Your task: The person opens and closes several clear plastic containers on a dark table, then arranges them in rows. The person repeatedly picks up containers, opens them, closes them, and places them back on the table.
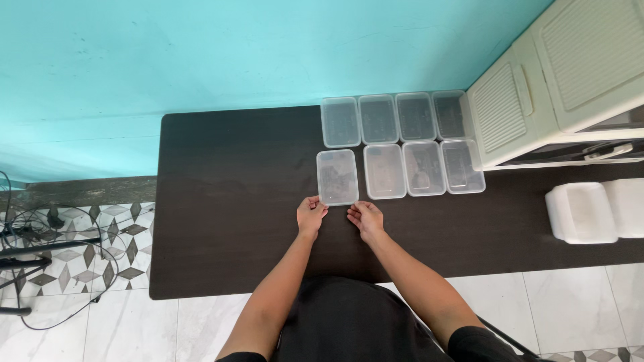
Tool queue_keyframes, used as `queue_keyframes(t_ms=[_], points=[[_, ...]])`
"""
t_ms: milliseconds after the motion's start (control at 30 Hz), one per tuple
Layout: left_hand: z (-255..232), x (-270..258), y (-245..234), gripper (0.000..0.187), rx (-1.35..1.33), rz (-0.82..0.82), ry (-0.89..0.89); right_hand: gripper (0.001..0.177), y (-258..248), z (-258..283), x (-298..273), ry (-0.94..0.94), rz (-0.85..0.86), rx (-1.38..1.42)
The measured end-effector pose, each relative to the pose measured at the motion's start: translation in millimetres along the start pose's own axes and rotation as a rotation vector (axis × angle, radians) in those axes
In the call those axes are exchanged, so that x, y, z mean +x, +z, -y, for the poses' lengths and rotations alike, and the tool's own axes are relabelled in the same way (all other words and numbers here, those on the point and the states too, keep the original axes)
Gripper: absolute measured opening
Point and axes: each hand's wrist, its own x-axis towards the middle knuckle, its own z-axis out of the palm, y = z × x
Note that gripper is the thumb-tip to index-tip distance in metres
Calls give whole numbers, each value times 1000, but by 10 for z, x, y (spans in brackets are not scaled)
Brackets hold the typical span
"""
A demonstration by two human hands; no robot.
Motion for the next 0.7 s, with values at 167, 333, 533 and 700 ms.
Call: queue_keyframes(t_ms=[167, 333, 533, 700], points=[[56, 48, 247, 20, -15, 26, 41, 11, -147, 135, 74, 26, -30, 71], [71, 39, 356, 21, -19, -22, 19, 12, -270, 208, 124, 49, 10, 79], [14, -111, 283, 39, -17, -48, -58, 13, -454, 279, 46, 51, 76, 41], [198, -536, 139, 41, -60, -6, -93, 13, -777, 315, -155, 16, 174, 66]])
